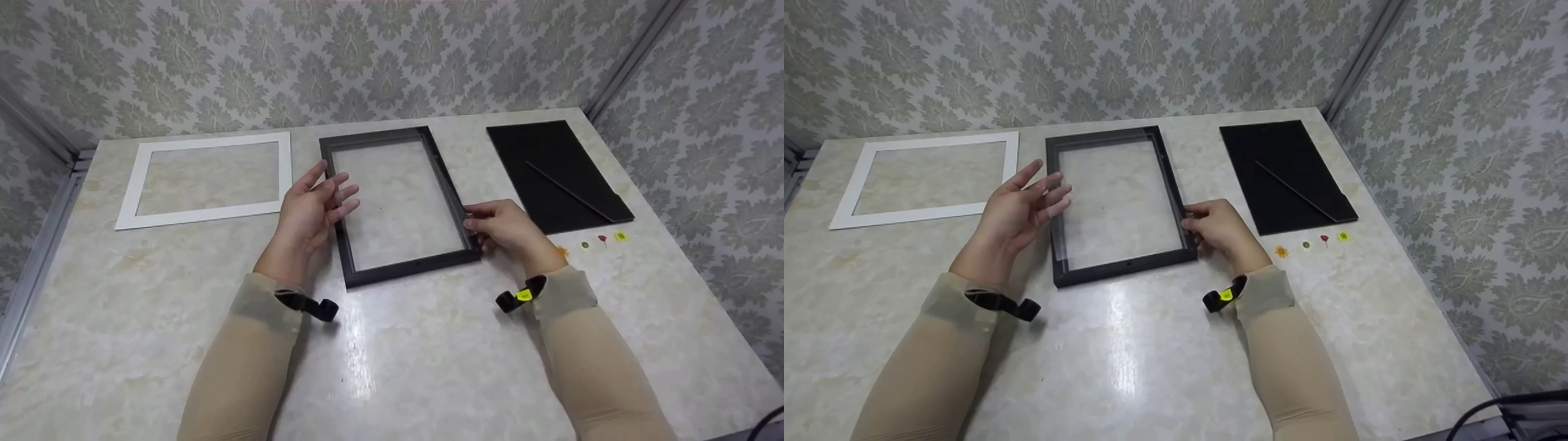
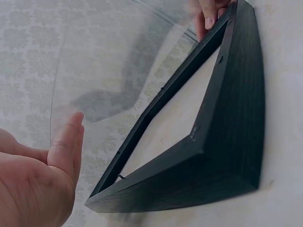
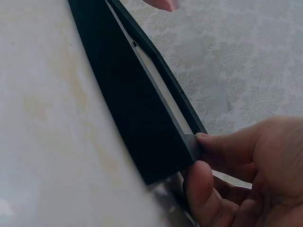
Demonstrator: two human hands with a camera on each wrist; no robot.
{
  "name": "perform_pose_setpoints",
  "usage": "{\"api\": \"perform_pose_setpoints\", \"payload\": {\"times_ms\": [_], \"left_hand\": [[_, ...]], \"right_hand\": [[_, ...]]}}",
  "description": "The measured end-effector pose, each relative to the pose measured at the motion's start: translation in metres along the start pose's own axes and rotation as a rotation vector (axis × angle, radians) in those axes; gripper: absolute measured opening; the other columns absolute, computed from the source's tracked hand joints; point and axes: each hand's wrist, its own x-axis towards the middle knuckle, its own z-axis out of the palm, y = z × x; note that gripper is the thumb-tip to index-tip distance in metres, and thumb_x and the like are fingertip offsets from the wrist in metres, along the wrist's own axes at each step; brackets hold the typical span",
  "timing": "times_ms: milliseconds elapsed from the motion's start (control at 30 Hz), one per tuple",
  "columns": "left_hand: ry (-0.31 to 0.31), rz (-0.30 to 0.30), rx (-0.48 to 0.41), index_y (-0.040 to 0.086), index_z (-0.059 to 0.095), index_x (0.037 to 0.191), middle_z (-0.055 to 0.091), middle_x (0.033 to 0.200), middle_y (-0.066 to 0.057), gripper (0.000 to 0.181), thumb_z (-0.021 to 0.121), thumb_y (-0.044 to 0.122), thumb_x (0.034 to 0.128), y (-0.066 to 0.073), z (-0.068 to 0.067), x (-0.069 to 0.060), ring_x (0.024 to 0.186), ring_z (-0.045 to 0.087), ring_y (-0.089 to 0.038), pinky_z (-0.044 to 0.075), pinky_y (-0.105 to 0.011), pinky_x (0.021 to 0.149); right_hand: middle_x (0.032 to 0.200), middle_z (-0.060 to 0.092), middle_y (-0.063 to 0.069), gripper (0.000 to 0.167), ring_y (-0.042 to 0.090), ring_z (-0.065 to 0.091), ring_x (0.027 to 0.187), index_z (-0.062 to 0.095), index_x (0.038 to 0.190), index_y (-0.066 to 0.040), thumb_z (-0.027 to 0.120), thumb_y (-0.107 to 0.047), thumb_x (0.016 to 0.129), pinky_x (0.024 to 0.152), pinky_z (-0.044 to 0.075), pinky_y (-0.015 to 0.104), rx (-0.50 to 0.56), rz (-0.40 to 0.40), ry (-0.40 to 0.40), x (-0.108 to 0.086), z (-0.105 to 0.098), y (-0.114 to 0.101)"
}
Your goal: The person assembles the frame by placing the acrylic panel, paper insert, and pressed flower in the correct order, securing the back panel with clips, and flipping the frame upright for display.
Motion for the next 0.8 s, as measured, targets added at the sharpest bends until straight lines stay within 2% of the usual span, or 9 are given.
{"api": "perform_pose_setpoints", "payload": {"times_ms": [333,800], "left_hand": [[-0.033,-0.065,0.049,0.021,0.023,0.182,0.051,0.173,-0.018,0.063,0.038,0.008,0.1222,-0.005,-0.001,0.003,0.136,0.073,-0.026,0.067,-0.032,0.105],[0.004,-0.044,0.120,0.015,0.026,0.181,0.052,0.171,-0.021,0.063,0.043,0.008,0.1214,-0.013,-0.006,0.010,0.140,0.071,-0.031,0.068,-0.031,0.100]], "right_hand": [[0.078,0.068,-0.005,0.053,0.007,0.062,0.063,0.060,0.161,-0.001,0.072,-0.012,0.111,0.055,0.057,0.022,0.007,0.028,-0.012,0.001,0.000,-0.003],[0.078,0.069,-0.006,0.051,0.006,0.062,0.062,0.062,0.158,0.002,0.073,-0.010,0.110,0.054,0.056,0.020,0.026,0.007,0.000,0.001,0.000,0.000]]}}
